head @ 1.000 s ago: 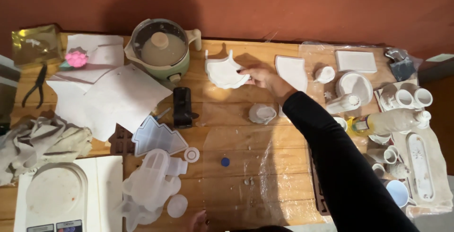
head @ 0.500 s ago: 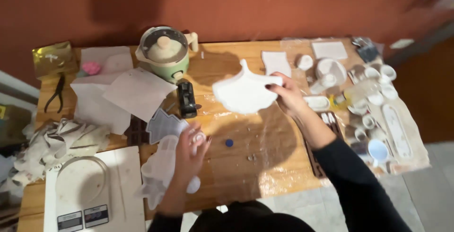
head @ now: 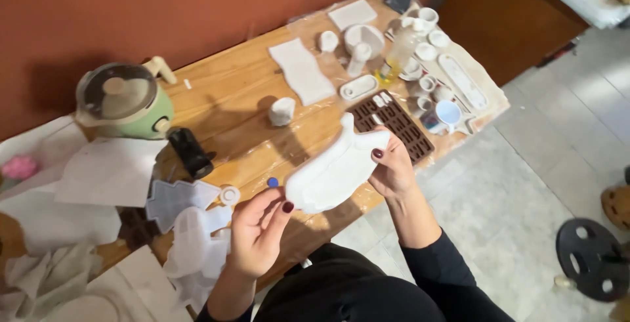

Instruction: The recorder is removing cast craft objects from various silicone molds on a workbench.

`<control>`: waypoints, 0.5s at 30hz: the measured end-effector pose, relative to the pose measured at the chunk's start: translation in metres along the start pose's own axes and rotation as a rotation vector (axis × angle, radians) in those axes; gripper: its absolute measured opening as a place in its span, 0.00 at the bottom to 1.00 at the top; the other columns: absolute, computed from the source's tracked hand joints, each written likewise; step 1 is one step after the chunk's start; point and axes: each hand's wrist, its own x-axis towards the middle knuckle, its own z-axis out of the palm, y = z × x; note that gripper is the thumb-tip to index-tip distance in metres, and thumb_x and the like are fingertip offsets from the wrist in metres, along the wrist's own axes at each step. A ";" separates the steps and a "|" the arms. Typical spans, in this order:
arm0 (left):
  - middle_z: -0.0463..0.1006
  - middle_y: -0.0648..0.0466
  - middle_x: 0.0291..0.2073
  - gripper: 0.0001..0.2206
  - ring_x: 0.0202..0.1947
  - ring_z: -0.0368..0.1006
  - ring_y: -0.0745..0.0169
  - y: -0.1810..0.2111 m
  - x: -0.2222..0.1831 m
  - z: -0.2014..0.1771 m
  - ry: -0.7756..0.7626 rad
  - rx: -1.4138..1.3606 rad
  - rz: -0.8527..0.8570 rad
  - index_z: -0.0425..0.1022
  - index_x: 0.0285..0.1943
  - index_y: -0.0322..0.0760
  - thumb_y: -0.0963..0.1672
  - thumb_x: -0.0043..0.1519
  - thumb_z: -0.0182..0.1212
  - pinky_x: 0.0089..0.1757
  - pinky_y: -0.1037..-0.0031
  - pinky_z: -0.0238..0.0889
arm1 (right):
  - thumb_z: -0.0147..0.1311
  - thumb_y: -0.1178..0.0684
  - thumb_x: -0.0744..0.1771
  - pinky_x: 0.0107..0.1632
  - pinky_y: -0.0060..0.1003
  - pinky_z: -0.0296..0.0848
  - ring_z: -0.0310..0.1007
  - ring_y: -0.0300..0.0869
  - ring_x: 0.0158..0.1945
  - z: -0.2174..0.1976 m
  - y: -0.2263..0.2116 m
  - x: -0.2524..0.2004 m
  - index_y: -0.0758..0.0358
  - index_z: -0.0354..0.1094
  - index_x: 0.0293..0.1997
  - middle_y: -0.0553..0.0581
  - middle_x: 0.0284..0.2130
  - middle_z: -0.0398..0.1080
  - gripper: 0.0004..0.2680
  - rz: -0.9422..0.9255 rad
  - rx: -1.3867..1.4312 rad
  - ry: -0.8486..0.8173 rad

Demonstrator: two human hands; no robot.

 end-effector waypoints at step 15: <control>0.80 0.52 0.42 0.11 0.42 0.73 0.71 0.009 -0.001 0.006 0.045 0.043 0.037 0.73 0.57 0.19 0.39 0.72 0.53 0.47 0.81 0.67 | 0.64 0.62 0.66 0.51 0.37 0.74 0.75 0.41 0.46 0.022 -0.033 -0.040 0.68 0.64 0.52 0.58 0.42 0.75 0.12 -0.213 -0.283 -0.038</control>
